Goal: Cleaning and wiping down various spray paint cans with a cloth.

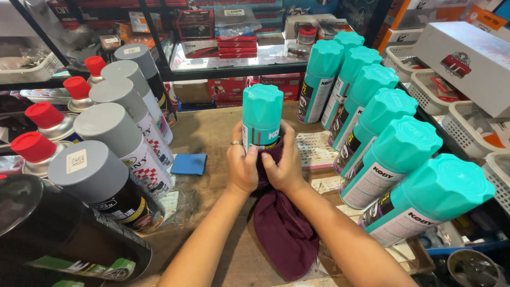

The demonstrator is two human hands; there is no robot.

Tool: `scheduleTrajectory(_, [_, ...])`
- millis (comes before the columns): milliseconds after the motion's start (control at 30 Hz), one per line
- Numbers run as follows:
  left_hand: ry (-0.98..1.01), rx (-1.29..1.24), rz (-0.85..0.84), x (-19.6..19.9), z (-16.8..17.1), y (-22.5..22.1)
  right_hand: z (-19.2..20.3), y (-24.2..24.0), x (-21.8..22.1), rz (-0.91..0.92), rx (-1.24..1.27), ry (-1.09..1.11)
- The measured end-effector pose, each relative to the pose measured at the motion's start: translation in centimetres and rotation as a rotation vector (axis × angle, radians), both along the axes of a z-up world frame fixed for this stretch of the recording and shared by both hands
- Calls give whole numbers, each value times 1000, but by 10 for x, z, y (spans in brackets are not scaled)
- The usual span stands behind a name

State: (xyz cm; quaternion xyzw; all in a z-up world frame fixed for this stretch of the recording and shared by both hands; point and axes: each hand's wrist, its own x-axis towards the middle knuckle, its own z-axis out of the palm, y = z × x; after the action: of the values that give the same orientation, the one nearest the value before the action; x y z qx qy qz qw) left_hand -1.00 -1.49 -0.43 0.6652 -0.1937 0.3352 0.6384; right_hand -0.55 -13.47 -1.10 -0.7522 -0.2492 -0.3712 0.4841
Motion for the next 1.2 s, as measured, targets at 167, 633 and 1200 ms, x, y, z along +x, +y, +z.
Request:
scheduleTrajectory(167, [36, 6, -9, -1, 1, 0, 11, -1, 2, -30, -40, -62])
scheduleTrajectory(633, [115, 48, -34, 1, 7, 2, 28, -7, 5, 193, -4, 59])
scheduleTrajectory(1200, [148, 59, -16, -1, 4, 3, 31, 0, -1, 203, 28, 111])
